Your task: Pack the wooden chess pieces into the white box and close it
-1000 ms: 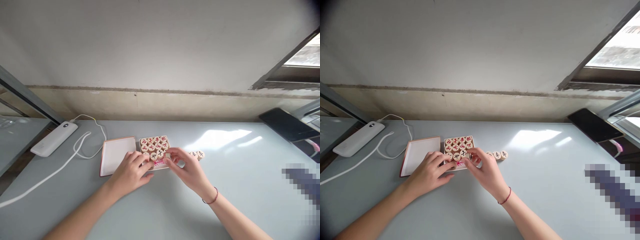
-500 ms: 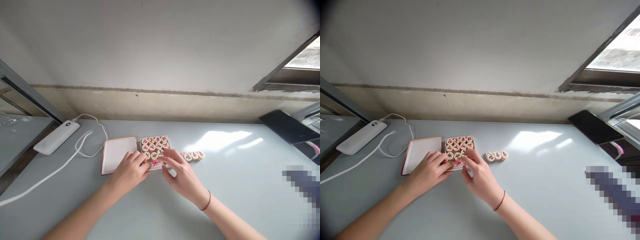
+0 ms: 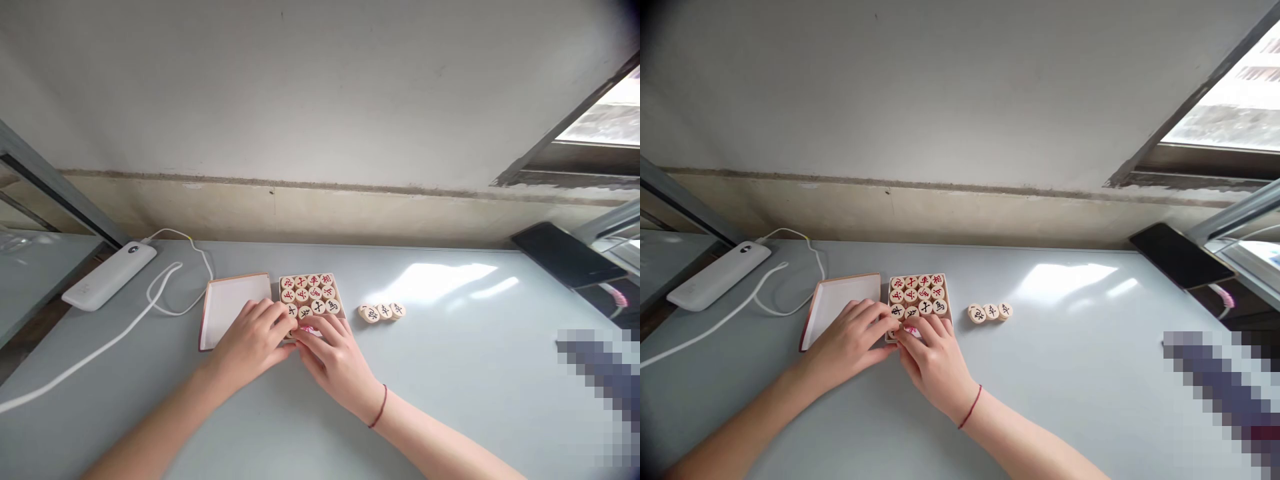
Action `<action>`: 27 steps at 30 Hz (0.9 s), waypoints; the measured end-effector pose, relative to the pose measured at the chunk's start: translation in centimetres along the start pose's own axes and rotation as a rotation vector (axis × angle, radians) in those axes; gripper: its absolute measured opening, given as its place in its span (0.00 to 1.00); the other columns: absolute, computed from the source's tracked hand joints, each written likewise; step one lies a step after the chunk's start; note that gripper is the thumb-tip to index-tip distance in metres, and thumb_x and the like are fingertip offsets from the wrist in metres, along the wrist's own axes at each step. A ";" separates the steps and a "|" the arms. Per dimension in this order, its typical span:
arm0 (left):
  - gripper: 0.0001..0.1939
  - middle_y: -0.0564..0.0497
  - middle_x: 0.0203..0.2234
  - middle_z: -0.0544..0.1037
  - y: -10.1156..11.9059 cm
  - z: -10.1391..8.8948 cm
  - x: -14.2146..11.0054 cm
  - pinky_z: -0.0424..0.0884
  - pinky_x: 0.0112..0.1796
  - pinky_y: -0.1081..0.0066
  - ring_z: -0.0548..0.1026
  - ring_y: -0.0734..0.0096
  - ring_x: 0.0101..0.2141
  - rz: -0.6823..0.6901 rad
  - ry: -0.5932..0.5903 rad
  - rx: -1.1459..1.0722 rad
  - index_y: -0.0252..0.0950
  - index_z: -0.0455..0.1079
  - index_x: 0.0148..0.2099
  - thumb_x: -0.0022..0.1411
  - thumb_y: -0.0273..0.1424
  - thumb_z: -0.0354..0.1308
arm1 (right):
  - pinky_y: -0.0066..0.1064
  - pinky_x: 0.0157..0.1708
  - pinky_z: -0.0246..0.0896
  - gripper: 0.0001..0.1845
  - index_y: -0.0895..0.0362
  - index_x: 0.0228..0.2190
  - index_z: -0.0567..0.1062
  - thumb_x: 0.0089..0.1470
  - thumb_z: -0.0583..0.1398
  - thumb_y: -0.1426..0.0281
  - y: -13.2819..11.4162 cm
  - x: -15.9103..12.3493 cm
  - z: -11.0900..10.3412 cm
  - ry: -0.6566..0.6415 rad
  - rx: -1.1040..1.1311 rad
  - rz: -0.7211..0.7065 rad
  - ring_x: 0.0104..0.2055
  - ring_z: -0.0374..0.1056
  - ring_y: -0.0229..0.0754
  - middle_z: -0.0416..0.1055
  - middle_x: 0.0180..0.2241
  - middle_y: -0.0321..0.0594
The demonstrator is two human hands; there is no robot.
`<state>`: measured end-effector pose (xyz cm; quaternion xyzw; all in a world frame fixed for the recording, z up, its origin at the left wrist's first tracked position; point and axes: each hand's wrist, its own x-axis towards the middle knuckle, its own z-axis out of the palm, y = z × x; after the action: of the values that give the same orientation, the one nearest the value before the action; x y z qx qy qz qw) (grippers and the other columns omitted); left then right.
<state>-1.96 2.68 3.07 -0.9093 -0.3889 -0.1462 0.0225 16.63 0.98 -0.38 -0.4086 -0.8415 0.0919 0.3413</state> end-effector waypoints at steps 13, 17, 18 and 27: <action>0.02 0.52 0.30 0.71 -0.2 0.2 -0.1 0.61 0.35 0.67 0.68 0.67 0.32 0.042 0.004 0.041 0.38 0.68 0.39 0.62 0.28 0.57 | 0.47 0.51 0.56 0.17 0.58 0.47 0.71 0.56 0.56 0.69 5.9 -0.7 -6.3 -0.067 -0.466 -0.051 0.49 0.66 0.52 0.72 0.46 0.48; 0.04 0.52 0.31 0.71 0.0 0.3 -0.1 0.61 0.35 0.67 0.69 0.67 0.32 0.011 0.005 0.017 0.37 0.66 0.39 0.61 0.30 0.59 | 0.52 0.56 0.51 0.15 0.58 0.46 0.71 0.58 0.53 0.72 7.5 -1.6 -7.0 -0.123 -0.474 -0.027 0.45 0.68 0.49 0.75 0.40 0.45; 0.06 0.52 0.31 0.71 0.0 0.2 -0.1 0.61 0.35 0.67 0.68 0.67 0.32 0.003 0.010 0.002 0.37 0.66 0.38 0.60 0.31 0.59 | 0.52 0.57 0.51 0.14 0.57 0.45 0.72 0.59 0.52 0.73 7.7 -1.7 -7.0 -0.135 -0.459 -0.025 0.43 0.69 0.48 0.75 0.38 0.44; 0.16 0.46 0.41 0.75 2.3 -0.5 2.2 0.69 0.39 0.64 0.74 0.64 0.40 -0.062 0.205 -0.113 0.36 0.62 0.55 0.67 0.35 0.52 | 0.40 0.43 0.66 0.10 0.54 0.42 0.72 0.60 0.55 0.67 4.3 0.7 -7.1 -0.015 -0.054 0.153 0.36 0.71 0.43 0.75 0.35 0.41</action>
<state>0.99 2.49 4.37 -0.8768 -0.4037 -0.2609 0.0063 23.60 3.41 3.50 -0.4802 -0.8125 0.0980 0.3157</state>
